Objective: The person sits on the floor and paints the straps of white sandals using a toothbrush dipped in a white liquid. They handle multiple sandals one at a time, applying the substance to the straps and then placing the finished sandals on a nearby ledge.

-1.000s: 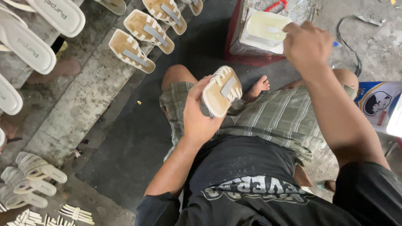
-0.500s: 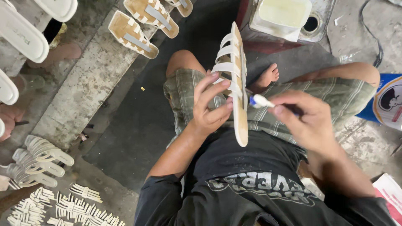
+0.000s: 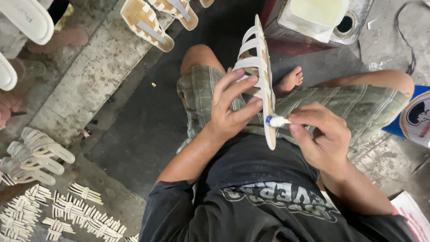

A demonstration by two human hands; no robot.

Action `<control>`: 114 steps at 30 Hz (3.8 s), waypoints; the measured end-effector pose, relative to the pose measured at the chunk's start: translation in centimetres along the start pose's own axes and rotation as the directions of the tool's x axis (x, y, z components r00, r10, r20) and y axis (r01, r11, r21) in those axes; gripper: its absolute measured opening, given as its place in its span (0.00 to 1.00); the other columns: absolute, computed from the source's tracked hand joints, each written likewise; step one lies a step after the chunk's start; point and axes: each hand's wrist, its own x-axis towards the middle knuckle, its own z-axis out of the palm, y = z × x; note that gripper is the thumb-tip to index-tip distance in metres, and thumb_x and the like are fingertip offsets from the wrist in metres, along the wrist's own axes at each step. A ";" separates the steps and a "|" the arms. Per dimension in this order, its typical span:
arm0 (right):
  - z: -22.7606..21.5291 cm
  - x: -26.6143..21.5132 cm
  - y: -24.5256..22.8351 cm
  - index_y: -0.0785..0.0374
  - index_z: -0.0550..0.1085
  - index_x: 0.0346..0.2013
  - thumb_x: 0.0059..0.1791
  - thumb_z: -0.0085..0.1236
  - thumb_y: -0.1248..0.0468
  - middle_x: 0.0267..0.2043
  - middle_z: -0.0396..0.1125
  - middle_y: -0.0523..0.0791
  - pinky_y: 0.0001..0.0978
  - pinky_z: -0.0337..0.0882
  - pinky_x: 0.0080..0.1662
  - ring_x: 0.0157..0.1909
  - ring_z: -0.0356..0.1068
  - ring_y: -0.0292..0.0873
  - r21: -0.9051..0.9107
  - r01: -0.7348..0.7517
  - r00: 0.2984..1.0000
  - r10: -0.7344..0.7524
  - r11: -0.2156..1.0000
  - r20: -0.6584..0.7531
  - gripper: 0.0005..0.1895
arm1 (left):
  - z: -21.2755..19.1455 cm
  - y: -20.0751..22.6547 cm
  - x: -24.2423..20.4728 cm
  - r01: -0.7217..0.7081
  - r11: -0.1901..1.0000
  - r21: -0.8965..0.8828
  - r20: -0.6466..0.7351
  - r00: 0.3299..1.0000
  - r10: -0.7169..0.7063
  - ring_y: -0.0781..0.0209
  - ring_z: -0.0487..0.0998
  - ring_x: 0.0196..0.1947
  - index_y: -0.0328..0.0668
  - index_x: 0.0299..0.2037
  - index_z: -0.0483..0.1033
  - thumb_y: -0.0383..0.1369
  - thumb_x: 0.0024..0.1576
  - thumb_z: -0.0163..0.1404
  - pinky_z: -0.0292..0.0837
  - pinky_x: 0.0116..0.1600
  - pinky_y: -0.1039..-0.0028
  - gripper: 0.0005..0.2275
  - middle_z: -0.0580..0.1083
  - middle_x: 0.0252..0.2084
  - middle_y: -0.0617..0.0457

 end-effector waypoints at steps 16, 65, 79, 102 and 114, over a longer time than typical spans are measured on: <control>-0.5 0.2 0.3 0.68 0.74 0.44 0.52 0.60 0.76 0.43 0.72 0.52 0.25 0.71 0.41 0.39 0.73 0.40 -0.036 0.068 0.997 -0.069 0.997 -0.027 0.07 | -0.9 1.2 1.7 0.244 0.953 -0.181 0.144 0.965 -0.220 0.44 0.72 0.64 0.50 0.62 0.65 0.27 0.55 0.64 0.70 0.67 0.58 0.27 0.68 0.66 0.47; -4.7 6.4 -2.1 0.61 0.75 0.34 0.47 0.67 0.72 0.36 0.74 0.47 0.24 0.61 0.31 0.32 0.73 0.41 -0.486 0.359 0.930 -0.349 0.797 0.114 0.07 | -5.1 5.1 5.9 0.546 0.648 -0.531 0.498 0.820 -0.283 0.61 0.78 0.52 0.39 0.55 0.72 0.30 0.68 0.51 0.72 0.59 0.74 0.08 0.74 0.50 0.49; -4.7 4.6 -1.2 0.66 0.76 0.38 0.46 0.65 0.76 0.40 0.72 0.52 0.32 0.73 0.39 0.39 0.74 0.48 -0.350 0.357 0.934 -0.332 0.866 0.131 0.08 | -4.7 5.6 5.4 0.726 0.417 -0.547 0.571 0.688 -0.448 0.69 0.75 0.49 0.37 0.55 0.71 0.32 0.69 0.51 0.73 0.55 0.77 0.09 0.73 0.49 0.54; -4.5 3.8 -1.5 0.65 0.76 0.39 0.46 0.65 0.76 0.41 0.73 0.51 0.32 0.75 0.41 0.41 0.75 0.46 -0.301 0.315 0.947 -0.280 0.900 0.156 0.09 | -5.2 5.7 5.4 0.572 0.650 -0.501 0.441 0.815 -0.376 0.60 0.77 0.53 0.36 0.53 0.72 0.29 0.68 0.53 0.72 0.60 0.74 0.07 0.74 0.50 0.49; -6.5 6.7 3.4 0.65 0.79 0.45 0.55 0.62 0.74 0.42 0.74 0.50 0.38 0.70 0.43 0.40 0.73 0.50 -0.732 0.137 0.967 -0.251 0.668 -0.047 0.05 | -0.7 1.6 0.1 0.658 -0.336 -0.674 0.723 0.494 -0.482 0.59 0.74 0.58 0.41 0.65 0.62 0.34 0.69 0.48 0.72 0.62 0.66 0.16 0.70 0.57 0.49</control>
